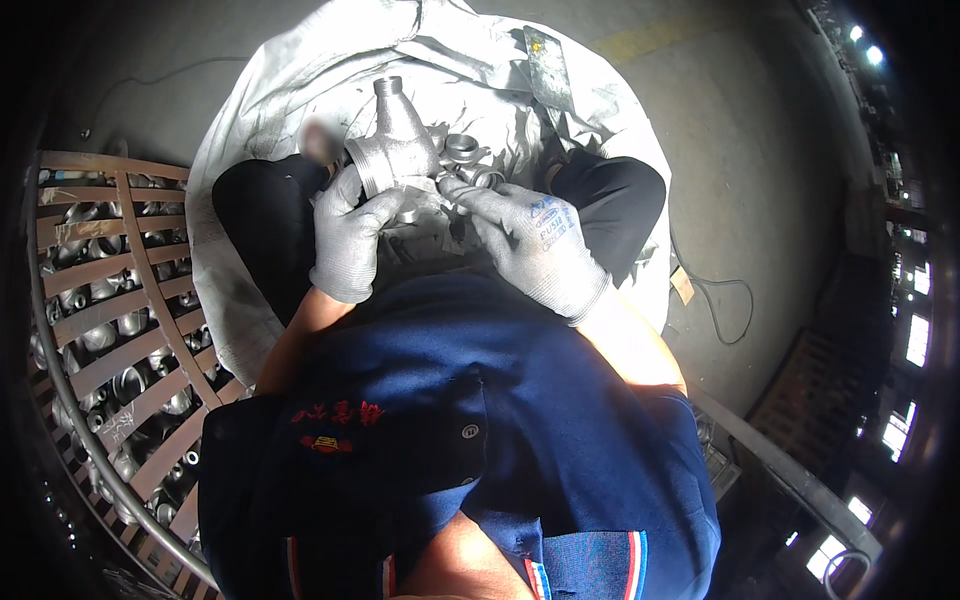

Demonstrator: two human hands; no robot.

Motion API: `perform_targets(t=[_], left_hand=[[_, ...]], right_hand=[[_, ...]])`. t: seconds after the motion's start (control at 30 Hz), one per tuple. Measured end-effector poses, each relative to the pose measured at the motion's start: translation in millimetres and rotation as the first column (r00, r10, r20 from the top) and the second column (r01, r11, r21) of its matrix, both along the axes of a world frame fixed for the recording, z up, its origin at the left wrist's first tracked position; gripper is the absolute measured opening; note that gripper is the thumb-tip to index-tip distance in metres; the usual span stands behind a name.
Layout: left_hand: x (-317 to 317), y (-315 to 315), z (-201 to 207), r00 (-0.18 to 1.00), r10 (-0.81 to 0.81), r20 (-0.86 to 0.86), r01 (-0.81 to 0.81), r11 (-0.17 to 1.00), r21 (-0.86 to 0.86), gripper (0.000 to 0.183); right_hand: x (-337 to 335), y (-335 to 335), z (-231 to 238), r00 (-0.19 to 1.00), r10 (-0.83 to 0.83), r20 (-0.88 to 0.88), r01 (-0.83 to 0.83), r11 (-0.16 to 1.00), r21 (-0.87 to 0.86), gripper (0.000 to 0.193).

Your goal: Inspecting and cleaning burrs or debris from metal components using a handheld tool.

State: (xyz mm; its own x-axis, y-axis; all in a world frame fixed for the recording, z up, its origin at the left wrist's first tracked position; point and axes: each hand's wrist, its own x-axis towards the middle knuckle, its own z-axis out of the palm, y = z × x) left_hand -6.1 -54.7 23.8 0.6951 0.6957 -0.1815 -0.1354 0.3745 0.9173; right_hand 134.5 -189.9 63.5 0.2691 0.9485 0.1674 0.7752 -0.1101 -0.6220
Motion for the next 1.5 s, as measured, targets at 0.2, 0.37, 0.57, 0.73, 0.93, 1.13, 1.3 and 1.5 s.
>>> perform_targets(t=[0.2,0.37,0.57,0.73,0.93,1.13,1.3,1.5], left_hand=[[0.7,-3.4,2.2,0.996,0.060,-0.072,-0.037,0.958,0.285,0.030],[0.1,-0.3,0.0,0.993,0.060,-0.103,-0.028,0.957,0.288,0.030],[1.4,-1.2,7.8,0.997,0.027,-0.071,-0.014,0.984,0.179,0.029],[0.3,-3.1,6.0,0.999,0.014,-0.032,-0.014,1.000,0.021,0.030],[-0.2,-5.0,0.8,1.000,0.001,-0.030,-0.001,1.000,0.023,0.028],[-0.4,-5.6,-1.8,0.998,0.027,-0.062,-0.022,0.996,0.085,0.029],[-1.1,-3.2,-3.3,0.997,0.026,-0.077,-0.017,0.992,0.122,0.029],[0.2,-3.5,-15.0,0.996,0.029,-0.087,-0.015,0.988,0.157,0.031]], right_hand=[[-0.2,6.4,-2.3,1.000,0.006,0.013,-0.007,0.997,0.080,0.034],[-2.7,2.9,8.2,0.993,0.060,0.103,-0.046,0.990,-0.133,0.034],[-2.6,6.2,7.3,0.997,-0.035,0.062,0.035,0.999,0.003,0.040],[-1.2,4.9,10.0,0.945,0.047,0.322,-0.016,0.995,-0.096,0.052],[-2.2,2.4,10.2,0.956,0.042,0.291,-0.013,0.995,-0.100,0.051],[-4.3,3.8,6.1,0.990,0.001,0.140,0.003,1.000,-0.031,0.039],[-3.2,0.7,1.6,0.997,0.036,0.064,-0.031,0.997,-0.074,0.034],[-3.6,4.9,8.0,0.998,-0.023,-0.061,0.015,0.991,-0.135,0.031]])
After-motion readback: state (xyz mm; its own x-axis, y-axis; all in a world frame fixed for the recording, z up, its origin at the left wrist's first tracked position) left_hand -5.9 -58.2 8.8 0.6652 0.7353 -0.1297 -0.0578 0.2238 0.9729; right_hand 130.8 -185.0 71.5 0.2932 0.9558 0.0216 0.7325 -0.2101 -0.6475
